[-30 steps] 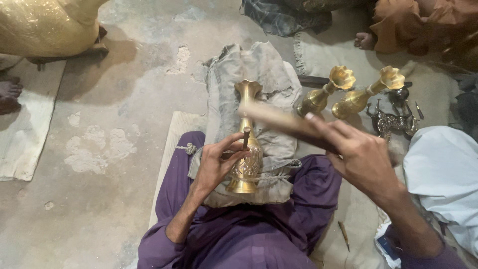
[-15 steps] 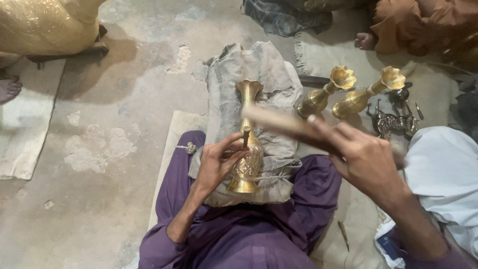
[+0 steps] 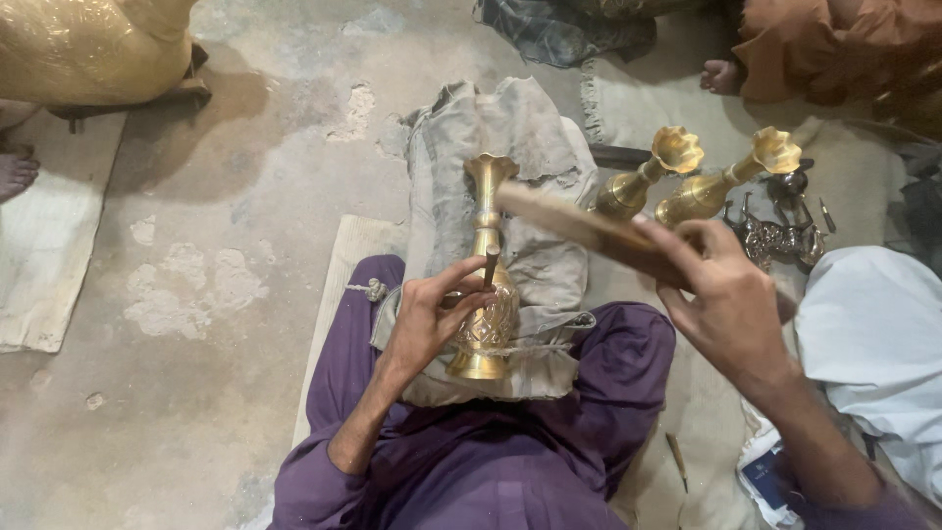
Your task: The person sits on the floor holding a chisel against a brass vase resting on a cloth cushion, striking the chisel with a wooden mallet to carve a decorative pattern into the vase body. They reposition the chisel repeatedly around the pattern while hammering.
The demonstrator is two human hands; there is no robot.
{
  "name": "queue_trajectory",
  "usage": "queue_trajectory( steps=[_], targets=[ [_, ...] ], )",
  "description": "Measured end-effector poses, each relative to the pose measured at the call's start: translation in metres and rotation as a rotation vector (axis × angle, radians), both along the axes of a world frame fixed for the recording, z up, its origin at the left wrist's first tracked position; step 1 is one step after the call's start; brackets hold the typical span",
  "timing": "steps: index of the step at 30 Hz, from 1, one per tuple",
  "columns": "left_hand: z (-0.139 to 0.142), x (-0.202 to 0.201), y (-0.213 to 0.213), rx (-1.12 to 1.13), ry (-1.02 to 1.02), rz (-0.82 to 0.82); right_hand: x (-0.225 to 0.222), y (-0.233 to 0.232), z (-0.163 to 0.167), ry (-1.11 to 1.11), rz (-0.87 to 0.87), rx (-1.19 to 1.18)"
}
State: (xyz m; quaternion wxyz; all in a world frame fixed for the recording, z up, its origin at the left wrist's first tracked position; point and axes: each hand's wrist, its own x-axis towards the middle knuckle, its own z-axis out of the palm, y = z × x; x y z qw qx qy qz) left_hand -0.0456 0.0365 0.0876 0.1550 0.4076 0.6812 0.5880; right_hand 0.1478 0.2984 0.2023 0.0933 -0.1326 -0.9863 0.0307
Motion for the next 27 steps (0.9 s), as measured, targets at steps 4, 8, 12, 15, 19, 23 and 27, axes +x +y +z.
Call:
queue_trajectory(
  steps=[4,8,12,15,19,23,27],
  targets=[
    [-0.003,0.0,0.001,0.006,0.003,0.008,-0.007,0.0,0.018,-0.064,-0.095,-0.163],
    [-0.004,0.001,0.002,-0.021,0.018,0.041,-0.012,-0.011,0.028,-0.011,0.081,0.11],
    [-0.002,0.003,0.001,-0.015,-0.014,0.053,-0.013,-0.018,0.03,-0.041,0.08,0.115],
    [-0.001,0.003,0.001,-0.002,-0.005,0.045,-0.013,-0.016,0.032,-0.005,0.099,0.224],
    [-0.003,0.004,0.001,0.02,0.006,0.042,-0.015,-0.016,0.033,-0.056,-0.015,-0.209],
    [-0.003,0.004,0.0,0.007,-0.023,0.057,-0.018,-0.019,0.035,-0.031,0.074,0.155],
    [-0.001,0.003,0.001,0.009,-0.047,0.069,-0.018,-0.02,0.036,-0.112,0.063,0.13]
  ],
)
